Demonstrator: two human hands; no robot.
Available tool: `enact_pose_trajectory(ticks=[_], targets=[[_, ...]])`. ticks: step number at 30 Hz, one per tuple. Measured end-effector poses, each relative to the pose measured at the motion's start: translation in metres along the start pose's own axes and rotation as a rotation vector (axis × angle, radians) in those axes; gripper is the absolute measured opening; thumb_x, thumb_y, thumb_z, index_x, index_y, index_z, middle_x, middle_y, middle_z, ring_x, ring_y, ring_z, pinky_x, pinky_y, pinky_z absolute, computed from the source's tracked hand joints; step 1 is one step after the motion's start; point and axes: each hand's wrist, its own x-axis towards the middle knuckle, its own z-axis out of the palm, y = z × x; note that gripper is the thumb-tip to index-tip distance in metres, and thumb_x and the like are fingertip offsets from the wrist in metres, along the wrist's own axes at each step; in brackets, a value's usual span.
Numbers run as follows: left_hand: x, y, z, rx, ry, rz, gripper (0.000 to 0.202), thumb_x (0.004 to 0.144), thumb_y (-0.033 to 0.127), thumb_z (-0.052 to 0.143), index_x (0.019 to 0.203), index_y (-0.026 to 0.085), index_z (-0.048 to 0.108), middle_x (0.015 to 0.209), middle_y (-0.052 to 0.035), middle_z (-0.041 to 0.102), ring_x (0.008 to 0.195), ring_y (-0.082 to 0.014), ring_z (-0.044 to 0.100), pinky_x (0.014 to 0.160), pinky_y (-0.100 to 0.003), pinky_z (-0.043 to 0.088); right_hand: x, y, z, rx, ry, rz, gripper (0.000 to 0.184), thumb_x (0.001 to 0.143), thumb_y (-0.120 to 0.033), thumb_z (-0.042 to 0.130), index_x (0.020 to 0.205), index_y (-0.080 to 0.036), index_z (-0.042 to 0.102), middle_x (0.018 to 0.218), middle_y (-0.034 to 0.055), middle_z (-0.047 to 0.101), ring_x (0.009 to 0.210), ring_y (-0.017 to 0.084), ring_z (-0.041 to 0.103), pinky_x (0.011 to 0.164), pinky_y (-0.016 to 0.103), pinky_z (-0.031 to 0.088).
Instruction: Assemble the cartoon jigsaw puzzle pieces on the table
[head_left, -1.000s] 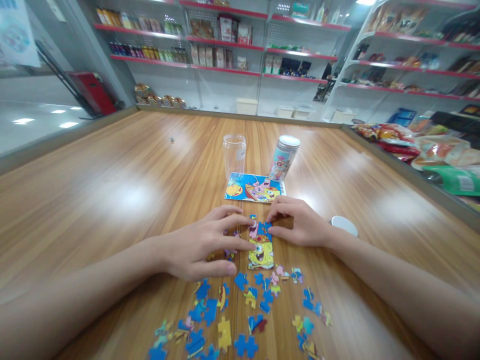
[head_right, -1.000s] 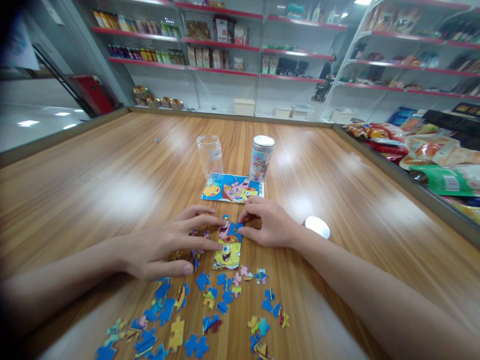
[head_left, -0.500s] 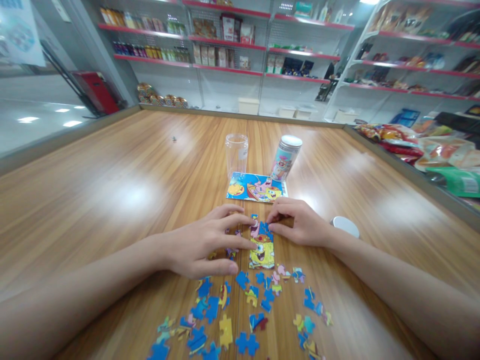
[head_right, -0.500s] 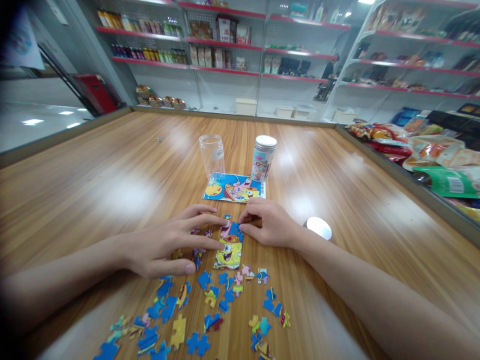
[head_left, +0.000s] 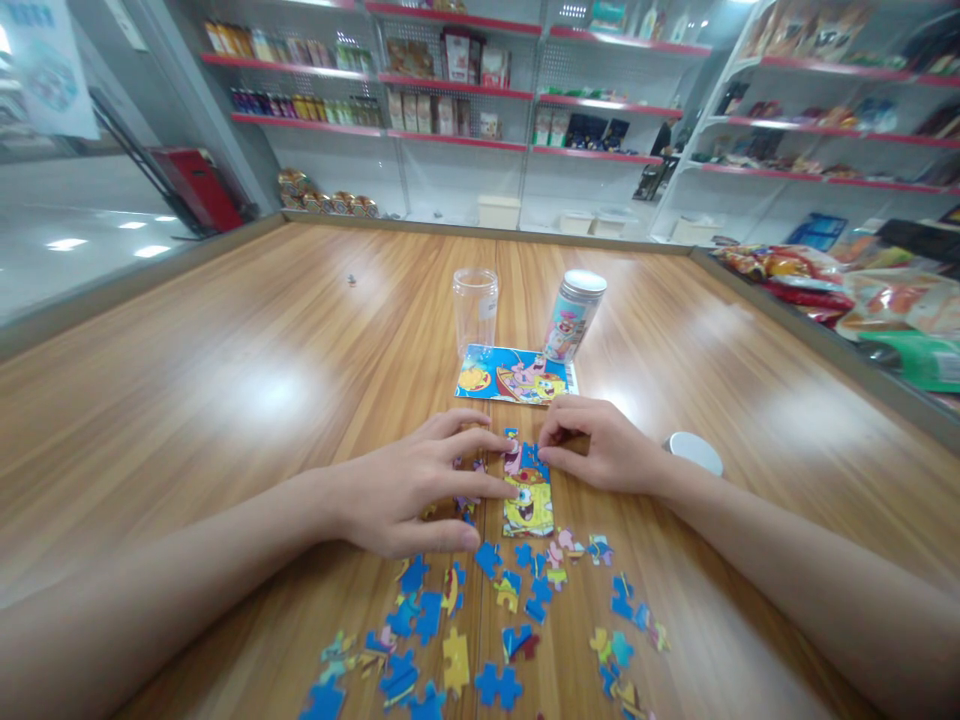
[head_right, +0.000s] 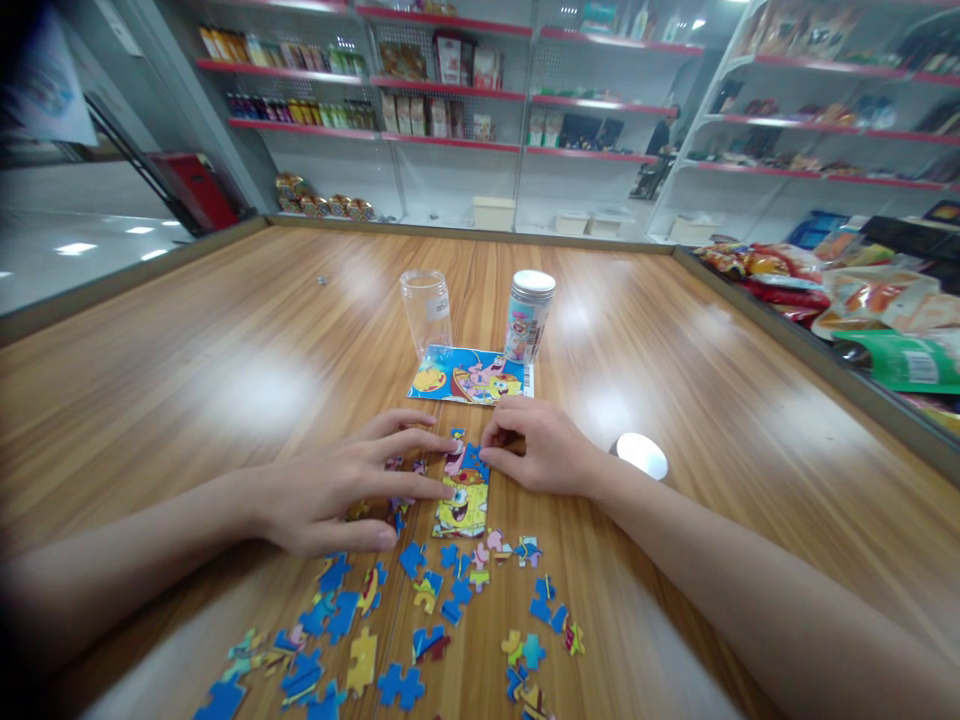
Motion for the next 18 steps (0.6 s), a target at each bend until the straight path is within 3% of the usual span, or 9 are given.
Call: enact_pose_trajectory(ticks=[4,10,14,18], targets=[[0.0,0.001,-0.001,0.006,-0.013,-0.003,0.053,0.09,0.049,0.063,0.137,0.027,0.058,0.147,-0.012,0.047,0.134,-0.0352,0.038,0.117,-0.057,0.031,-0.001,-0.003,0.0,-0.119,0.023,-0.018,0.01,0.089,-0.026,0.065,0.091,-0.016,0.068,0.089,0.0067,0.063,0.085,0.018,0.059,0.077,0.031,0.047],[0.001,0.0,0.0,0.01,-0.003,0.004,0.051,0.09,0.049,0.062,0.136,0.027,0.059,0.147,-0.0123,0.047,0.134,-0.0349,0.037,0.117,-0.057,0.032,-0.003,-0.011,0.001,-0.198,0.009,0.011,0.011,0.089,-0.026,0.065,0.089,-0.015,0.064,0.089,0.0063,0.062,0.081,0.017,0.056,0.072,0.03,0.044],[0.0,-0.001,0.001,0.009,-0.001,0.003,0.052,0.089,0.049,0.064,0.135,0.027,0.06,0.146,-0.0122,0.047,0.134,-0.0351,0.038,0.117,-0.056,0.032,-0.002,-0.01,0.003,-0.073,0.033,0.07,0.012,0.086,-0.026,0.069,0.085,-0.016,0.063,0.084,0.0041,0.063,0.077,0.015,0.056,0.069,0.028,0.045],[0.001,-0.001,0.001,0.007,0.025,0.016,0.052,0.087,0.05,0.066,0.134,0.026,0.061,0.143,-0.0126,0.049,0.133,-0.0351,0.039,0.116,-0.057,0.033,-0.001,-0.007,0.005,0.198,0.05,0.249,0.018,0.087,-0.032,0.07,0.081,-0.016,0.065,0.073,0.0009,0.063,0.063,0.011,0.054,0.059,0.024,0.044]])
